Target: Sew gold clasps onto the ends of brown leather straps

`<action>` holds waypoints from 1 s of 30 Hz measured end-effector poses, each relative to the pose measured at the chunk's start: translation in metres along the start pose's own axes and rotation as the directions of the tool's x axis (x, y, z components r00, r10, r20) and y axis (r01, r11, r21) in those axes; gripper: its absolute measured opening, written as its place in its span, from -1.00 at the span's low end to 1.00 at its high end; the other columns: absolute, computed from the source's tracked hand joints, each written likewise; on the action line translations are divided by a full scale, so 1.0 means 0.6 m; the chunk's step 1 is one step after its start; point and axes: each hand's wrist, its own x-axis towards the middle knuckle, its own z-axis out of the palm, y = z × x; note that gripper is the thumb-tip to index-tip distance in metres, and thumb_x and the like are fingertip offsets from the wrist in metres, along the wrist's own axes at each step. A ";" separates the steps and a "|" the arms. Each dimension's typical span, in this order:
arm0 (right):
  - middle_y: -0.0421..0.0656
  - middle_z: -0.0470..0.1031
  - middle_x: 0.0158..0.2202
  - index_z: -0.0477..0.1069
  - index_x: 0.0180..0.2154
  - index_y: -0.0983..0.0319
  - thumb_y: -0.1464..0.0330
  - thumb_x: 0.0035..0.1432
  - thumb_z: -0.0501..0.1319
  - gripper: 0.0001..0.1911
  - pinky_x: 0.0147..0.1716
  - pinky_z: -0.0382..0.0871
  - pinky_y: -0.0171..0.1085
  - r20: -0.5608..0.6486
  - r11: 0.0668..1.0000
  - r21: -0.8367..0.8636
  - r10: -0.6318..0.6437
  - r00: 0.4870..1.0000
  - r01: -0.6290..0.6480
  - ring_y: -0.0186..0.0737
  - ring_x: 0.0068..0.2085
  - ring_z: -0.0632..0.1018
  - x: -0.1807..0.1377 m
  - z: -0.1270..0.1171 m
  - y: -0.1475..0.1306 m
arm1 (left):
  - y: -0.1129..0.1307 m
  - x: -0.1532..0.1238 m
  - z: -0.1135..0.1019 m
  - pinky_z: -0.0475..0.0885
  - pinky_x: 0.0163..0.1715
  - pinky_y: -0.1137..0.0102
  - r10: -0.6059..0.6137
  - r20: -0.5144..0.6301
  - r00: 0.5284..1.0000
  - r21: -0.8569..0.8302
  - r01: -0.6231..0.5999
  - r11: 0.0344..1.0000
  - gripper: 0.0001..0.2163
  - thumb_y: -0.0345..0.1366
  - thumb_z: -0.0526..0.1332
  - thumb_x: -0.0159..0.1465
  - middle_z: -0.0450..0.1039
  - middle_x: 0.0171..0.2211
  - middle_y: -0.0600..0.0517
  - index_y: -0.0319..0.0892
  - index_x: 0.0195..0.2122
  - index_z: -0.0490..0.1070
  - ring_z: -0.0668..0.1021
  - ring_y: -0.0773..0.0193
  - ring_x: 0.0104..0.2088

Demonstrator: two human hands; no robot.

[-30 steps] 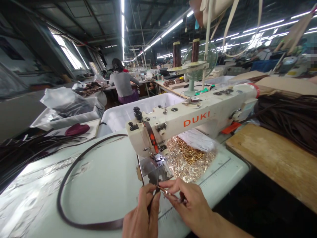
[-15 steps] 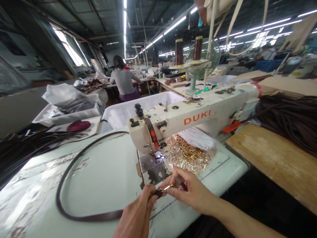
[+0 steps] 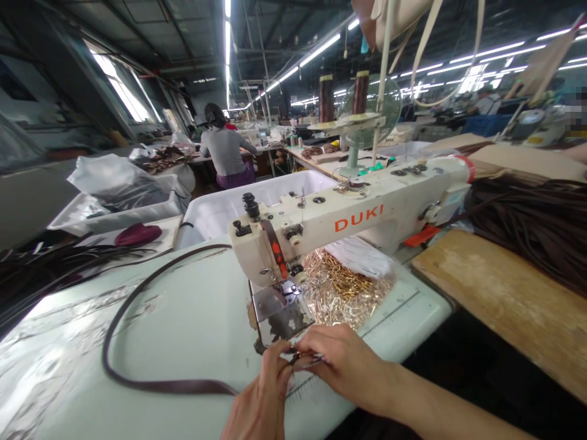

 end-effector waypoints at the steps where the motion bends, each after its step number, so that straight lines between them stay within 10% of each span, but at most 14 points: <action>1: -0.19 0.48 -0.35 0.41 -0.27 0.27 0.36 0.22 0.18 -0.91 -0.32 0.26 -0.40 -0.002 1.000 0.023 -0.009 1.000 0.009 -0.33 -0.32 0.48 0.000 -0.002 0.000 | -0.001 0.000 0.001 0.40 -0.31 0.58 0.010 -0.016 1.000 -0.001 -0.010 1.000 -0.72 -0.33 -0.22 0.38 0.49 -0.15 -0.05 -0.13 0.10 -0.02 0.58 0.36 -0.27; 17: -0.23 0.48 -0.51 0.45 -0.42 0.27 0.37 0.12 0.22 -0.89 -0.44 0.22 -0.41 -0.090 0.913 0.376 0.206 0.974 -0.159 -0.37 -0.47 0.45 -0.001 0.007 -0.003 | 0.007 0.016 -0.026 0.30 -0.50 0.58 0.060 -0.020 0.998 -0.005 -0.060 0.998 -0.82 -0.22 -0.09 0.37 0.43 -0.49 0.14 -0.05 -0.24 0.27 0.48 0.38 -0.51; 30: -0.32 0.22 -0.63 0.24 -0.58 0.27 0.42 -0.01 0.16 -0.85 -0.56 0.06 -0.42 -0.140 0.945 0.144 0.313 0.939 -0.293 -0.45 -0.57 0.24 0.027 -0.007 0.019 | -0.080 0.109 -0.069 0.21 0.16 0.26 0.358 0.103 0.928 0.365 -0.370 0.854 -0.70 -0.22 -0.01 0.35 0.28 0.14 0.06 0.04 0.07 0.30 0.26 0.18 0.18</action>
